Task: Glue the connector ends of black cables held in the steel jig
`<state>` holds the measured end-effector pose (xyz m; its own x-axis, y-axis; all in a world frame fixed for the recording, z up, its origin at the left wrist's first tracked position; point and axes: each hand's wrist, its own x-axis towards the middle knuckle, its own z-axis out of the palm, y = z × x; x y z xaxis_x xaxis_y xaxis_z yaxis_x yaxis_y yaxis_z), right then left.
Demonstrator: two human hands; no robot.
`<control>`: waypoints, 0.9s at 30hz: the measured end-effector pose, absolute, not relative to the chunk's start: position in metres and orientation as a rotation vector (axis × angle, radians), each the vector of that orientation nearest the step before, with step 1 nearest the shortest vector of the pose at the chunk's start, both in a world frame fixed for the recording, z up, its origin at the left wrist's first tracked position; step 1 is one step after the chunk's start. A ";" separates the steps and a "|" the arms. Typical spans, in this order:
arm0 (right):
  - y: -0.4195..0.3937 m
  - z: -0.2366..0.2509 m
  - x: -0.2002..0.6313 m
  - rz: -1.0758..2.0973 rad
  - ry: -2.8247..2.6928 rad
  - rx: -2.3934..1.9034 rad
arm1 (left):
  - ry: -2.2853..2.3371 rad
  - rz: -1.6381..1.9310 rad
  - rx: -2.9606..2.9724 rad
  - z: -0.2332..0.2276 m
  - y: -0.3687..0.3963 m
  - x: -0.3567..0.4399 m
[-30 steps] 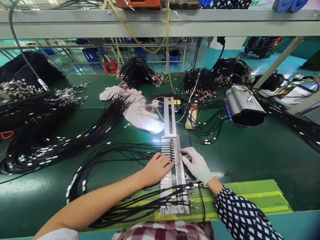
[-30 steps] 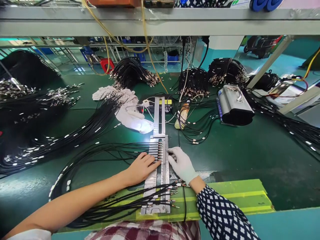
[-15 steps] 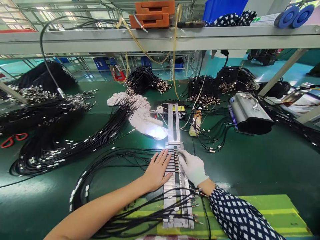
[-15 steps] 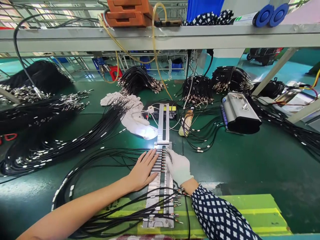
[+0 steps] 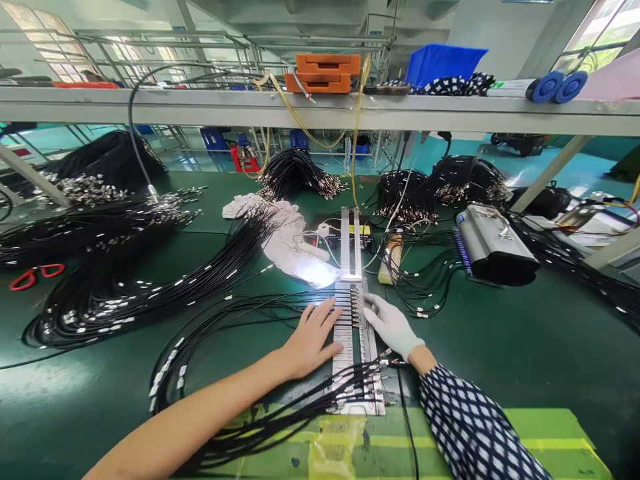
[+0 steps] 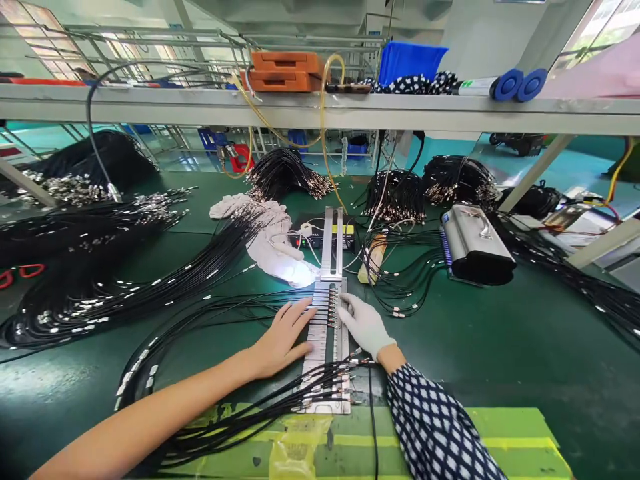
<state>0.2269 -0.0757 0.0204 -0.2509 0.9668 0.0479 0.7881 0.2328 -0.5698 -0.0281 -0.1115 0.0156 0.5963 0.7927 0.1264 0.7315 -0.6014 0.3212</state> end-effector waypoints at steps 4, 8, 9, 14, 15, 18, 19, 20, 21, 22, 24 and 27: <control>-0.142 0.033 0.248 0.942 -2.228 -1.388 | 1.227 0.244 2.456 0.021 -0.198 -0.084; -0.197 0.022 0.261 0.836 -2.338 -1.453 | 1.616 0.351 2.520 -0.007 -0.258 -0.117; -0.202 0.018 0.263 0.802 -2.354 -1.453 | 1.668 0.383 2.547 -0.015 -0.263 -0.119; -0.183 0.019 0.261 0.705 -2.304 -1.363 | 1.458 0.467 2.802 -0.029 -0.228 -0.131; -0.176 0.023 0.255 0.694 -2.292 -1.360 | 1.385 0.468 2.876 -0.026 -0.213 -0.137; -0.159 0.031 0.228 0.666 -2.303 -1.351 | 1.207 0.385 3.051 -0.013 -0.164 -0.165; -0.156 0.032 0.218 0.661 -2.321 -1.348 | 1.167 0.343 3.060 -0.009 -0.150 -0.174; -0.155 0.032 0.209 0.661 -2.343 -1.344 | 1.138 0.325 3.043 -0.006 -0.139 -0.183; -0.155 0.032 0.202 0.671 -2.362 -1.336 | 1.122 0.333 3.013 -0.004 -0.131 -0.190; -0.157 0.031 0.198 0.697 -2.371 -1.329 | 1.107 0.352 2.979 -0.003 -0.126 -0.196; -0.163 0.032 0.199 0.810 -2.388 -1.285 | 1.108 0.403 2.915 -0.005 -0.127 -0.204; -0.172 0.037 0.217 1.001 -2.350 -1.247 | 1.234 0.467 2.806 -0.007 -0.143 -0.209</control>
<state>0.2168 -0.1717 0.0373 -0.5793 0.8130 -0.0591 0.6058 0.3809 -0.6985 -0.2094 -0.1428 -0.0073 0.6382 0.7261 0.2558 0.7137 -0.6826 0.1572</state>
